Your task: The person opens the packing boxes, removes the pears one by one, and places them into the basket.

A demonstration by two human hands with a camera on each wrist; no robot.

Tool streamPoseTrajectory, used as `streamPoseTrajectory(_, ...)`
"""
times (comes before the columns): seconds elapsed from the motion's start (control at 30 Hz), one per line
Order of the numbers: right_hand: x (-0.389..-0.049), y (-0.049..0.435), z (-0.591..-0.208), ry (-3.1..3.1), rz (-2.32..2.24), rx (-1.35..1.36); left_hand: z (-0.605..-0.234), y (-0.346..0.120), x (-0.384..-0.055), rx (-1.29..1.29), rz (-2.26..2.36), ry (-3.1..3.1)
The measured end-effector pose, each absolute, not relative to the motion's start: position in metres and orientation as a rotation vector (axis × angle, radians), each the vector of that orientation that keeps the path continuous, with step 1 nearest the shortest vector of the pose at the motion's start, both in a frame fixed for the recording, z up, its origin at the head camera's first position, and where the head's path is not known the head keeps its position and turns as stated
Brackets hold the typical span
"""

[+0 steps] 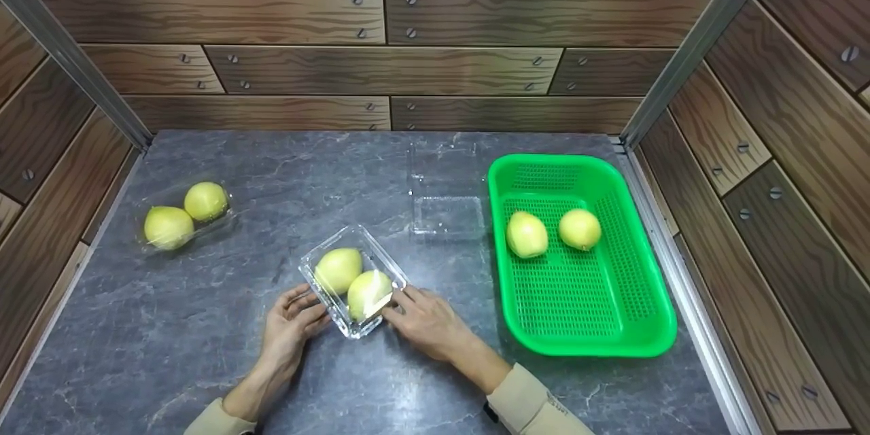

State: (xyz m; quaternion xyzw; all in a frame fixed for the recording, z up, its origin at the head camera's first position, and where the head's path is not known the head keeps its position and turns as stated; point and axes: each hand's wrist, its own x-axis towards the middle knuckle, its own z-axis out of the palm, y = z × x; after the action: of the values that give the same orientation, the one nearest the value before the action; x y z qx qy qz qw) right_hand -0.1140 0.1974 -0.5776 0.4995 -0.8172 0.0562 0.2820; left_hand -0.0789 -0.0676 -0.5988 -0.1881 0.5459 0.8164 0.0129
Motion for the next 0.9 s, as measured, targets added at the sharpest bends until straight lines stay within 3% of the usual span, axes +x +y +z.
streamPoseTrajectory(0.9, -0.1161, 0.198, -0.58, -2.203, 0.149, 1.351, -0.6059, -0.0698, -0.0817, -0.537, 2.627, 1.526)
